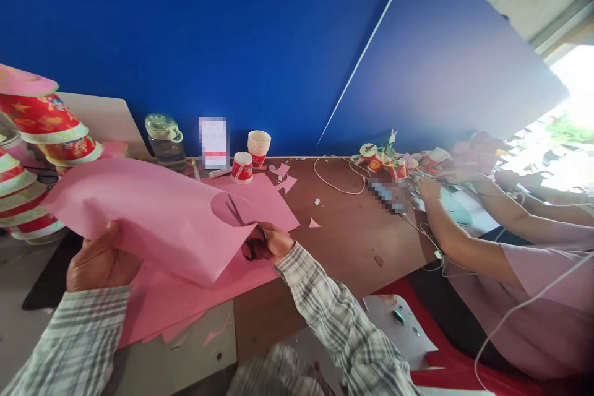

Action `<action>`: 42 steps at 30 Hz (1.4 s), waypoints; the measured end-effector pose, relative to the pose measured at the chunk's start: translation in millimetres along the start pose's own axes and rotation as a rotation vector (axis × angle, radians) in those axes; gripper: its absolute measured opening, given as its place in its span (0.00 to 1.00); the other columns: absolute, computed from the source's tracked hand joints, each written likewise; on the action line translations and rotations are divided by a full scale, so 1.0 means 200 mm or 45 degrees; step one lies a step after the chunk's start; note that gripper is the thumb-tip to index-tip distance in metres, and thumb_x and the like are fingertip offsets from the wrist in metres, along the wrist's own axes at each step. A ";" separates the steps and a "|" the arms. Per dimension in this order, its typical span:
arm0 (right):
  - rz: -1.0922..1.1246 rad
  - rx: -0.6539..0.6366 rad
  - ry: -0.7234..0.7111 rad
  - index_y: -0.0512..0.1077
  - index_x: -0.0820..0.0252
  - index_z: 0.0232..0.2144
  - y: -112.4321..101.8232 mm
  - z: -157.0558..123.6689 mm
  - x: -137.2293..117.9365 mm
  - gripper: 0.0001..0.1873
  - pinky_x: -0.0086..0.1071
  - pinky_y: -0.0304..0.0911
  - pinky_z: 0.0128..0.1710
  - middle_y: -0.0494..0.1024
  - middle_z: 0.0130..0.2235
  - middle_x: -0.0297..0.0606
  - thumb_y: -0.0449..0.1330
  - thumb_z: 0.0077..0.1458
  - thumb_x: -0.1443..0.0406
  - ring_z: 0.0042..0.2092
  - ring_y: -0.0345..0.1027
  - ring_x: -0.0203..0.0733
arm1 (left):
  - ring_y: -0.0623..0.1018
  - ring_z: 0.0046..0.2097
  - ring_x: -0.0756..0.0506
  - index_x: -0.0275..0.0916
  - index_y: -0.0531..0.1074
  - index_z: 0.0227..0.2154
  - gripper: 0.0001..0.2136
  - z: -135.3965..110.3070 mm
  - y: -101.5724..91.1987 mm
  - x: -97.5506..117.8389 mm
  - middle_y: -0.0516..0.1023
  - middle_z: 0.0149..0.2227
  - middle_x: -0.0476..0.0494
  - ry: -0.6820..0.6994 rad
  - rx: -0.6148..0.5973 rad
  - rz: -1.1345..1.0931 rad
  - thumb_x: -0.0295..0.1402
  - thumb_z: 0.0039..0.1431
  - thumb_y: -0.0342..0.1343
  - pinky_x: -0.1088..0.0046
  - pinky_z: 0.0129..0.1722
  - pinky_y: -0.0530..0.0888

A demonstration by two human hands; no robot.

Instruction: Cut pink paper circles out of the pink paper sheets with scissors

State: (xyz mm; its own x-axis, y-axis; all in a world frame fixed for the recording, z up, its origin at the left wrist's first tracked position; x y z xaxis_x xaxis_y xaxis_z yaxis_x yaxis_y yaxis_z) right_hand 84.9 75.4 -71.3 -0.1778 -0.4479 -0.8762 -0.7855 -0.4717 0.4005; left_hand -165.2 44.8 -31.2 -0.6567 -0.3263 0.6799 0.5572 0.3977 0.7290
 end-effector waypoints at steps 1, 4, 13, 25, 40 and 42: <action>0.011 -0.046 0.020 0.66 0.66 0.26 0.02 -0.01 0.00 0.18 0.23 0.39 0.13 0.71 0.18 0.35 0.62 0.43 0.55 0.13 0.51 0.28 | 0.65 0.51 0.52 0.46 0.64 0.46 0.20 -0.01 0.01 0.01 0.71 0.45 0.53 0.039 -0.035 0.040 0.23 0.48 0.51 0.76 0.47 0.65; 0.035 -0.153 0.051 0.66 0.65 0.27 0.07 -0.04 -0.01 0.18 0.23 0.39 0.14 0.72 0.19 0.35 0.61 0.43 0.55 0.13 0.46 0.24 | 0.67 0.49 0.52 0.45 0.66 0.44 0.18 -0.01 0.03 0.00 0.72 0.44 0.52 0.027 -0.065 0.164 0.23 0.50 0.49 0.77 0.44 0.67; 0.100 0.051 -0.162 0.72 0.63 0.36 0.01 -0.03 -0.11 0.28 0.22 0.51 0.19 0.70 0.29 0.37 0.66 0.35 0.51 0.24 0.58 0.29 | 0.74 0.36 0.54 0.39 0.70 0.36 0.12 0.02 -0.01 -0.09 0.74 0.37 0.49 -0.166 0.001 0.222 0.23 0.50 0.48 0.79 0.35 0.72; -0.001 0.257 -0.276 0.72 0.60 0.37 -0.08 0.03 -0.04 0.27 0.23 0.44 0.16 0.68 0.34 0.37 0.60 0.41 0.46 0.21 0.49 0.25 | 0.74 0.34 0.51 0.36 0.70 0.38 0.12 0.03 -0.04 -0.19 0.74 0.37 0.45 -0.261 0.007 0.321 0.25 0.51 0.47 0.78 0.32 0.73; 0.317 0.369 0.046 0.71 0.63 0.31 -0.05 0.04 0.04 0.24 0.22 0.36 0.15 0.64 0.23 0.31 0.65 0.38 0.50 0.19 0.51 0.26 | 0.74 0.39 0.47 0.42 0.68 0.41 0.16 0.00 -0.01 -0.19 0.73 0.41 0.48 -0.226 0.004 0.313 0.25 0.47 0.50 0.76 0.30 0.73; 0.301 0.408 0.013 0.71 0.64 0.31 -0.07 0.04 0.03 0.24 0.22 0.35 0.15 0.64 0.23 0.32 0.65 0.38 0.50 0.19 0.50 0.26 | 0.73 0.41 0.46 0.43 0.69 0.40 0.16 0.00 -0.02 -0.20 0.74 0.40 0.48 -0.262 0.004 0.344 0.26 0.47 0.51 0.76 0.29 0.74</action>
State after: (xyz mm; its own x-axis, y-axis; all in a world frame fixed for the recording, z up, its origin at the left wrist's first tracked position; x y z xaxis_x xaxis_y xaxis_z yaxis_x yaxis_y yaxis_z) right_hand 90.4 85.0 -85.2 -0.3716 -0.5238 -0.7665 -0.8690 -0.0944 0.4858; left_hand -140.3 56.5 -61.2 -0.5748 -0.0288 0.8178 0.7235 0.4491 0.5244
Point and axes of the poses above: each hand's wrist, its own z-axis towards the middle knuckle, its own y-axis out of the palm, x = y × z, the point moved 7 cm from there along z, towards the middle knuckle
